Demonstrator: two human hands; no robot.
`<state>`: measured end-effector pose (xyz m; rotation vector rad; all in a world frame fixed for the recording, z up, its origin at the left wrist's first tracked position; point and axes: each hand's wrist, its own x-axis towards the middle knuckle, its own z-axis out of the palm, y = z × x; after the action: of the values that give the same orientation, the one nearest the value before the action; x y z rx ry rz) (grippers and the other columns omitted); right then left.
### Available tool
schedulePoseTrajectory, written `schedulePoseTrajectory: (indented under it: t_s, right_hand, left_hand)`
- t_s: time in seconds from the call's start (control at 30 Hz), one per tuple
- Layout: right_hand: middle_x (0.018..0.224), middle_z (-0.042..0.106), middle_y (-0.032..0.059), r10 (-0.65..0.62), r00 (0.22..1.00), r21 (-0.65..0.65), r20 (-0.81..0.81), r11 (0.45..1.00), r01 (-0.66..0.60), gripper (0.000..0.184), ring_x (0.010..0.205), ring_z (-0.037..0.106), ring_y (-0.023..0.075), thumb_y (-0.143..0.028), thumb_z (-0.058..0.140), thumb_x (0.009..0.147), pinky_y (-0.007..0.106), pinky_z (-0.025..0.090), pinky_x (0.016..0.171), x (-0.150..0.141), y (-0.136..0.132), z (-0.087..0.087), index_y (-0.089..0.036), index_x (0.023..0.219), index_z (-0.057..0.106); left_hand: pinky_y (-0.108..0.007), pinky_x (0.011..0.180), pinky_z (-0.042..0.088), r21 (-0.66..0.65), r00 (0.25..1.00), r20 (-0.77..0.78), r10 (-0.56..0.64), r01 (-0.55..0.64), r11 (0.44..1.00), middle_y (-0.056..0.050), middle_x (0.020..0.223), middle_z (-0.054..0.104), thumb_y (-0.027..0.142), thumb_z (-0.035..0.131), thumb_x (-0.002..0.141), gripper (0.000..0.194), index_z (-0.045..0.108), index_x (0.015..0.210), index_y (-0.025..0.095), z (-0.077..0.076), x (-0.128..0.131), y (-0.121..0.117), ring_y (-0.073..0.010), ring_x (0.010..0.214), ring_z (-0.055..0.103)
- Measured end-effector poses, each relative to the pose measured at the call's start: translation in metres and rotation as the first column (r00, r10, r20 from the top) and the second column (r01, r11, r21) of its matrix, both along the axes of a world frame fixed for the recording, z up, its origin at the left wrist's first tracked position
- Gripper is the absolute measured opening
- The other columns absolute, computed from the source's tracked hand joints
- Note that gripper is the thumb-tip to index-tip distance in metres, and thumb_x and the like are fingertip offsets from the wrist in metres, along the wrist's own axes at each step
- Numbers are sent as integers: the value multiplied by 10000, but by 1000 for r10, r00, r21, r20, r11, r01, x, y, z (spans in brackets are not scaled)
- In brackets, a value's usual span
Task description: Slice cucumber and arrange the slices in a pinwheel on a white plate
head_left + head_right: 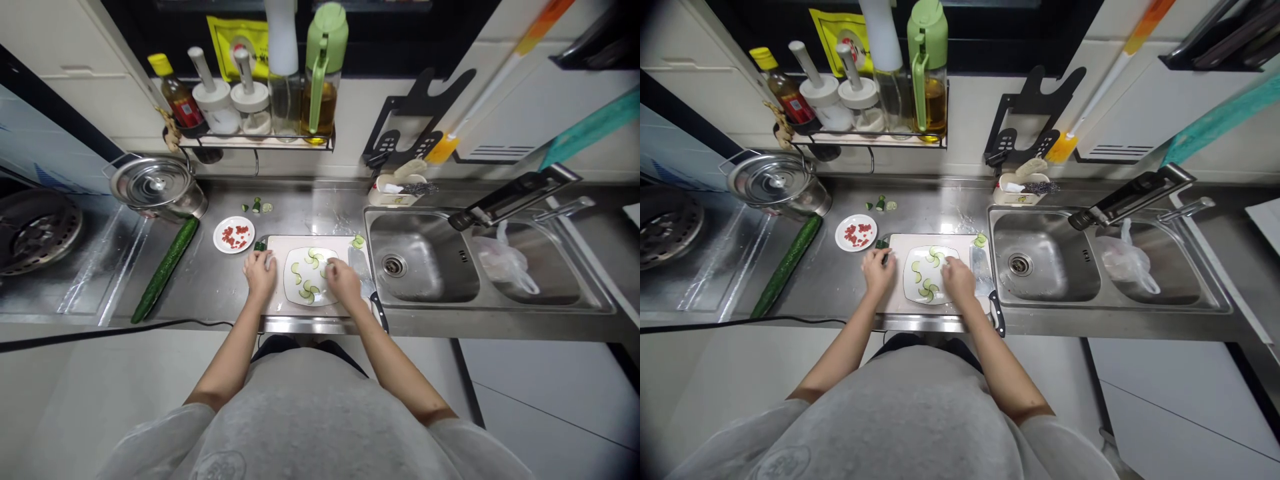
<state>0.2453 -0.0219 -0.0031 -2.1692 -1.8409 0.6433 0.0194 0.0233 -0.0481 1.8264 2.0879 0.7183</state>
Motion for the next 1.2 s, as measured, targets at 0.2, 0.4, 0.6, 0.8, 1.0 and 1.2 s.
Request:
schedulePoseTrajectory:
  t_s: [0.2,0.4,0.6,0.8,1.0,1.2]
  right_hand:
    - [1033,629,97,-265,955,-27,136,962,271,362,935,564,214,-314,460,871,278,387,748,89,-32,-7,-162,1180,571]
    - [993,612,84,-196,972,-254,130,941,224,441,929,562,205,-333,569,795,271,375,772,112,-47,-31,-151,1194,529]
    - [888,603,42,-259,956,-242,139,927,286,348,846,561,182,-329,595,768,254,364,725,113,-48,-43,-177,1079,550]
    - [753,579,14,-324,941,-281,94,899,337,240,714,542,160,-387,620,741,240,349,638,121,-44,-51,-180,842,551]
    - [599,487,-47,-340,929,-223,-144,926,304,227,579,474,128,-395,563,722,234,345,567,129,-49,-55,-215,674,435]
    - [584,481,-69,-414,800,-109,-435,906,410,281,506,510,128,-451,539,721,236,385,513,127,-52,-35,-240,774,362]
  left_hand:
    - [-470,943,359,-87,980,-90,179,-187,979,-128,1246,500,362,561,825,462,519,1273,256,3,-21,23,-323,1155,452]
    - [-504,944,360,-198,982,-126,138,-161,967,-140,1253,530,400,579,805,524,468,1296,252,0,-19,34,-334,1159,483]
    - [-494,963,341,-184,988,-119,99,-120,975,-124,1221,581,365,570,813,482,481,1273,252,1,-20,36,-314,1143,519]
    - [-421,945,368,-175,990,-18,-139,134,975,-76,1157,638,368,611,792,449,533,1222,264,9,-42,3,-264,1081,565]
    - [-391,888,404,-129,946,2,-323,321,938,-66,1113,660,355,658,768,389,602,1143,270,2,-64,-47,-243,1009,596]
    - [-385,876,402,-117,940,10,-341,340,933,-67,1110,659,350,647,788,380,602,1157,275,-6,-64,-69,-242,1013,593]
